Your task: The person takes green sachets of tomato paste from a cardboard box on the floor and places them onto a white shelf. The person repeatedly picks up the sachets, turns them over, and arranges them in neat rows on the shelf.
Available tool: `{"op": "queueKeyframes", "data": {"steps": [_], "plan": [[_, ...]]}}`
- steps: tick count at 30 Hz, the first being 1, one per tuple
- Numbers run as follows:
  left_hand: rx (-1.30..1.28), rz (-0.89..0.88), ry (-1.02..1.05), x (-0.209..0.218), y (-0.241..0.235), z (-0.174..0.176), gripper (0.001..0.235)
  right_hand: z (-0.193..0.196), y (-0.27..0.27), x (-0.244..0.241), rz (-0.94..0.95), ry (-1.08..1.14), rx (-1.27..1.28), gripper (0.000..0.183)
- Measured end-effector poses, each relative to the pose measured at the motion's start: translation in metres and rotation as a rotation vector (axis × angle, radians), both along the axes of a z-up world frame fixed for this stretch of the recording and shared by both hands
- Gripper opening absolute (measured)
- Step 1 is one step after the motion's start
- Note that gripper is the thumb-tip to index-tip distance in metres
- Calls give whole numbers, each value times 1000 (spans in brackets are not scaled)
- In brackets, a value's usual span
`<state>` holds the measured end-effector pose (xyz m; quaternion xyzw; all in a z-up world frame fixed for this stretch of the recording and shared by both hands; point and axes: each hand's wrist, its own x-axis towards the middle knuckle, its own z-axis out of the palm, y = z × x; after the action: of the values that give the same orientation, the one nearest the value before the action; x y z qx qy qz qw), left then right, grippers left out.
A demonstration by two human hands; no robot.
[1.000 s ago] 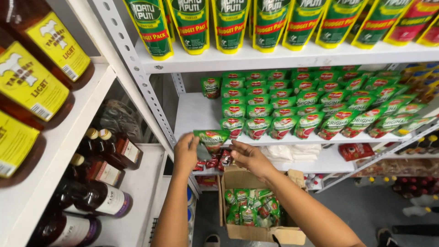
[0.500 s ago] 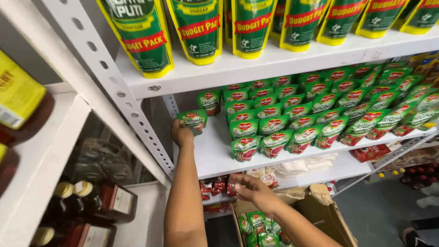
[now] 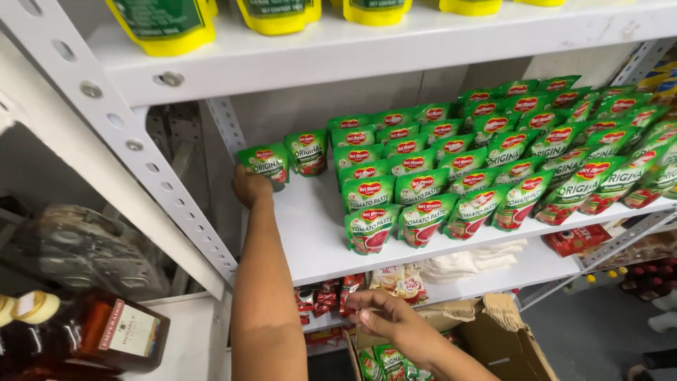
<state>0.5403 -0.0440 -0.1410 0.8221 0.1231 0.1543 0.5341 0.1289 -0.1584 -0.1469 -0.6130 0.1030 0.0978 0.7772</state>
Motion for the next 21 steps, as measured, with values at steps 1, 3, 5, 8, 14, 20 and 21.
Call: {"op": "queueKeyframes", "data": {"steps": [1, 3, 5, 8, 14, 20, 21], "plan": [[-1, 0, 1, 3, 0, -5, 27, -5, -2, -3, 0, 1, -1, 51], [53, -13, -30, 12, 1, -9, 25, -12, -6, -6, -3, -32, 1, 50], [53, 4, -59, 18, 0, -8, 26, -17, -10, -6, -1, 4, 20, 49], [69, 22, -46, 18, 1, -11, 26, -27, -11, -7, 9, 39, 37, 48], [0, 98, -222, 0, 4, -32, 36, -36, -7, -4, 16, 34, 7, 47], [184, -15, -111, -78, 0, 27, 74, -38, -3, -3, 30, 40, 8, 47], [224, -57, -10, -86, -2, 37, 85, -39, -2, -3, 34, 27, 7, 47]]}}
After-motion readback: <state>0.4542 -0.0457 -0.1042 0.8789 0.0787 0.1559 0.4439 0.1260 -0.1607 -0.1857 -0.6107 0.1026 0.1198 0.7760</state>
